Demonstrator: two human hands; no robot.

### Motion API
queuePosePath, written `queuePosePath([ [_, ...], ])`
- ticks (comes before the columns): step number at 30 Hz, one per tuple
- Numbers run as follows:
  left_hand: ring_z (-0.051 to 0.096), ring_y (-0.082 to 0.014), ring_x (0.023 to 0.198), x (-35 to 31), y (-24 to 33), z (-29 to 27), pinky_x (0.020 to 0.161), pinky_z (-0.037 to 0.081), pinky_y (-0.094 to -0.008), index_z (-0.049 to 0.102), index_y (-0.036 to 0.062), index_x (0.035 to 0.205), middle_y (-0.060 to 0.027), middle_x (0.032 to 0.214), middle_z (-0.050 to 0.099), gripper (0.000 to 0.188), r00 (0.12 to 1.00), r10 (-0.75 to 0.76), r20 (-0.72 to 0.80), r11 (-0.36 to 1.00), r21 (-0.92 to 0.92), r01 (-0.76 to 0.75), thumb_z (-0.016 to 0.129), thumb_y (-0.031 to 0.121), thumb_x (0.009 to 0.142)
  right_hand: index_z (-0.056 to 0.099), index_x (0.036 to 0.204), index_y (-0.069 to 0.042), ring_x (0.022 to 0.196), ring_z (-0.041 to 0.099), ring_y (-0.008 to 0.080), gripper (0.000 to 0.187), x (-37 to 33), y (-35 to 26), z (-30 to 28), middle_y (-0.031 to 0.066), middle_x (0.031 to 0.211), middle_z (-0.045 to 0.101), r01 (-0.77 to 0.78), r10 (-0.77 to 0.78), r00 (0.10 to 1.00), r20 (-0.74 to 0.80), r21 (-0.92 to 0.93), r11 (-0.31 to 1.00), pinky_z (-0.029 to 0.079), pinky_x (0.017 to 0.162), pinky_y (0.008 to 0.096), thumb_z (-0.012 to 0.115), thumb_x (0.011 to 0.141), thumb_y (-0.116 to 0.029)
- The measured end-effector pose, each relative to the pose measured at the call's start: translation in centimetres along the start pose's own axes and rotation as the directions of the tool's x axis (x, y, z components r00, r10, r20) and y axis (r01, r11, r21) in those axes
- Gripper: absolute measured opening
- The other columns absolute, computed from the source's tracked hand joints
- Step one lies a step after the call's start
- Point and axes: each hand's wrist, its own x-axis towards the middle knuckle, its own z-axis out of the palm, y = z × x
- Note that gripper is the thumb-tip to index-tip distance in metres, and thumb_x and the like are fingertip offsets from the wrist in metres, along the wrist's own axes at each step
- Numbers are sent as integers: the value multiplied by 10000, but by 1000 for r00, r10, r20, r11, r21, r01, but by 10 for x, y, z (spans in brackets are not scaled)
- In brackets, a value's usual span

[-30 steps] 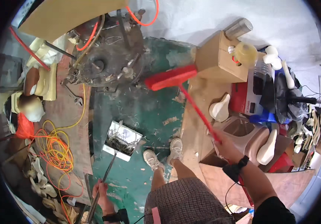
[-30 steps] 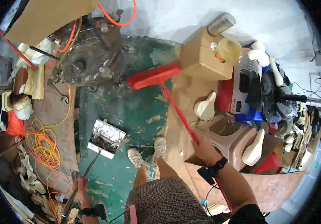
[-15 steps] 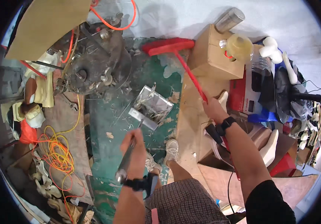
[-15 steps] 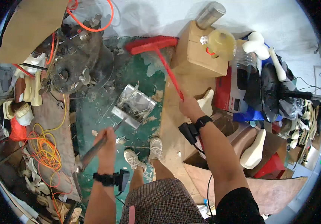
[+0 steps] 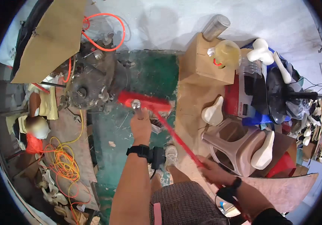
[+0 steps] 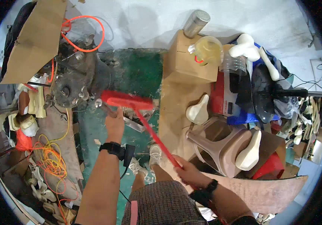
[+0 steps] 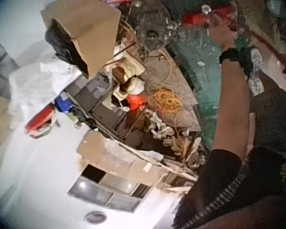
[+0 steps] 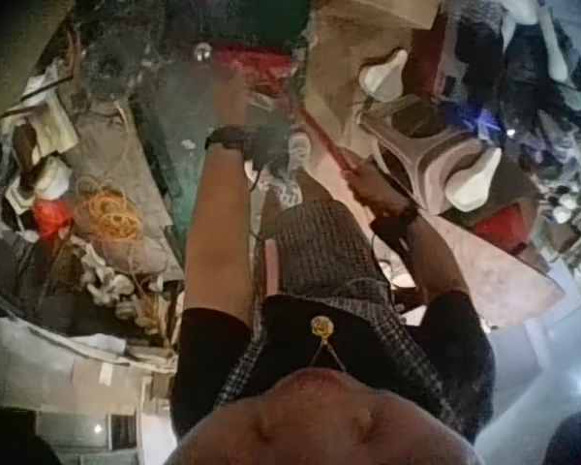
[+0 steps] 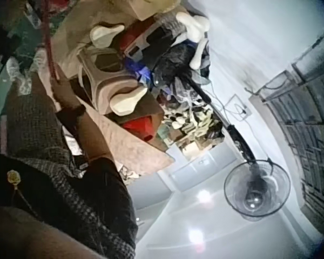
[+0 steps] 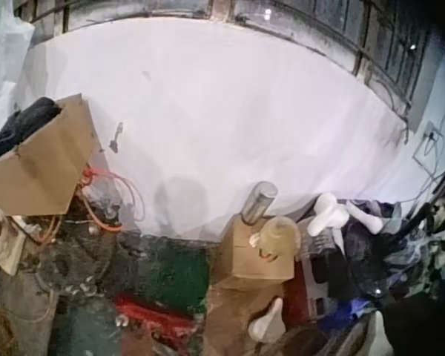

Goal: The person sweeps debris on a green workshop floor into a dustpan using a red broom. They move a plastic stool and a white plastic object to clear the area and continue sweeping. The person uses a dustpan to collect the swept debris.

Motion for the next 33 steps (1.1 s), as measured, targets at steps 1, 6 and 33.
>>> queuePosePath([
  [1, 595, -392, 691, 0, -5, -7, 634, 447, -437, 617, -32, 763, -213, 723, 621, 398, 1000, 7, -6, 1000, 8, -7, 561, 348, 869, 327, 1384, -166, 493, 510, 152, 481, -5, -5, -8, 70, 653, 516, 12, -16, 999, -49, -85, 996, 425, 426, 302, 454, 920, -157],
  [6, 584, -392, 687, -7, -11, 12, 639, 441, -433, 593, -44, 733, -228, 698, 602, 417, 995, 95, 2, 995, -34, -95, 564, 350, 869, 389, 1328, -142, 507, 500, 134, 432, 137, -22, -93, 78, 639, 514, 190, -428, 866, -258, -622, 760, 416, 442, 297, 477, 906, -180],
  [33, 617, -353, 698, -25, -52, -11, 613, 455, -398, 610, -29, 853, -189, 723, 627, 297, 984, 167, 54, 986, -10, -167, 584, 266, 829, 293, 1392, -140, 488, 513, 129, 512, 4, 18, 20, 54, 725, 537, 125, -144, 983, -110, -164, 979, 449, 437, 288, 457, 909, -185],
])
